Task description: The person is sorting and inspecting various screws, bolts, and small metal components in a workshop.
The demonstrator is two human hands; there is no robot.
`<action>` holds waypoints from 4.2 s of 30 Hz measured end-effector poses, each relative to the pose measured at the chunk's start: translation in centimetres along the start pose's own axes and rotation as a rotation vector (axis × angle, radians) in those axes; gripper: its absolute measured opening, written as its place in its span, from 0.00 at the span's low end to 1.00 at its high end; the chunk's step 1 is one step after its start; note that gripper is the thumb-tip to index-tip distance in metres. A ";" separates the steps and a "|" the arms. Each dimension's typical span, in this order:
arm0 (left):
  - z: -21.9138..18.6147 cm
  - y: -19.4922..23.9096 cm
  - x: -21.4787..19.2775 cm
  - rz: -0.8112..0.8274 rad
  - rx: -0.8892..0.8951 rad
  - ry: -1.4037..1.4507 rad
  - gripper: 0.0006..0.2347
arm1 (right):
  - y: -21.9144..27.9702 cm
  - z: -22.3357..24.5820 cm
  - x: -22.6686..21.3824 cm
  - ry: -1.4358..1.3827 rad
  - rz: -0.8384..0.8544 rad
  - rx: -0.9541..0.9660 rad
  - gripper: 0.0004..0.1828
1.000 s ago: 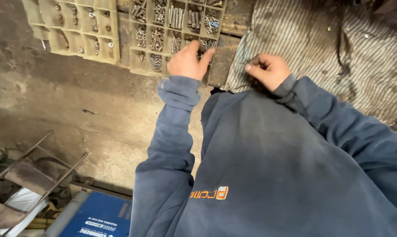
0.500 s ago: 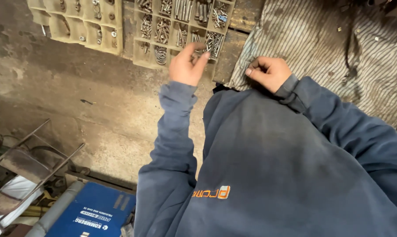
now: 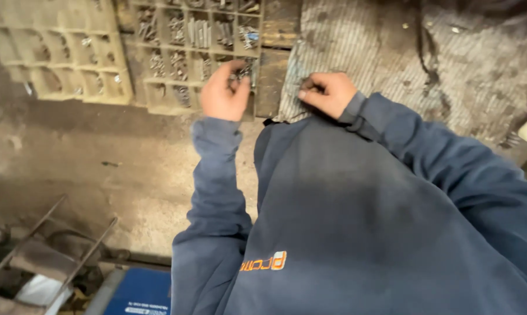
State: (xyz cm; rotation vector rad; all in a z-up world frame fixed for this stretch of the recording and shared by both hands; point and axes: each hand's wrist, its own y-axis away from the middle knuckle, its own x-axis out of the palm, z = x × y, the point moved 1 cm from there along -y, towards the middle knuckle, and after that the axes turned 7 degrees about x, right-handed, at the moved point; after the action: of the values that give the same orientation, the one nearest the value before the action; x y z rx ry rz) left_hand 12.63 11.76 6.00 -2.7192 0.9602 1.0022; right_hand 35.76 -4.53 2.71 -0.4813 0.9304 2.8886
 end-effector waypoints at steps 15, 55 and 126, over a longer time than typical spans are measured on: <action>0.5 0.5 -0.3 -0.115 -0.041 0.193 0.18 | -0.4 0.0 -0.1 0.052 0.039 0.009 0.16; 1.9 3.8 1.1 -0.414 0.289 -0.149 0.08 | -0.5 -1.4 2.2 0.395 -0.246 -0.257 0.18; -13.4 8.7 14.5 0.412 -0.075 -0.105 0.19 | -1.6 -9.9 -31.3 0.516 -0.627 -0.071 0.12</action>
State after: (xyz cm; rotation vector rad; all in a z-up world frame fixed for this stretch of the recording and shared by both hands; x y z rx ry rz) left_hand 23.50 -6.71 8.74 -2.5472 1.5292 1.2493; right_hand 68.39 -8.01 4.11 -1.2959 0.5655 2.2573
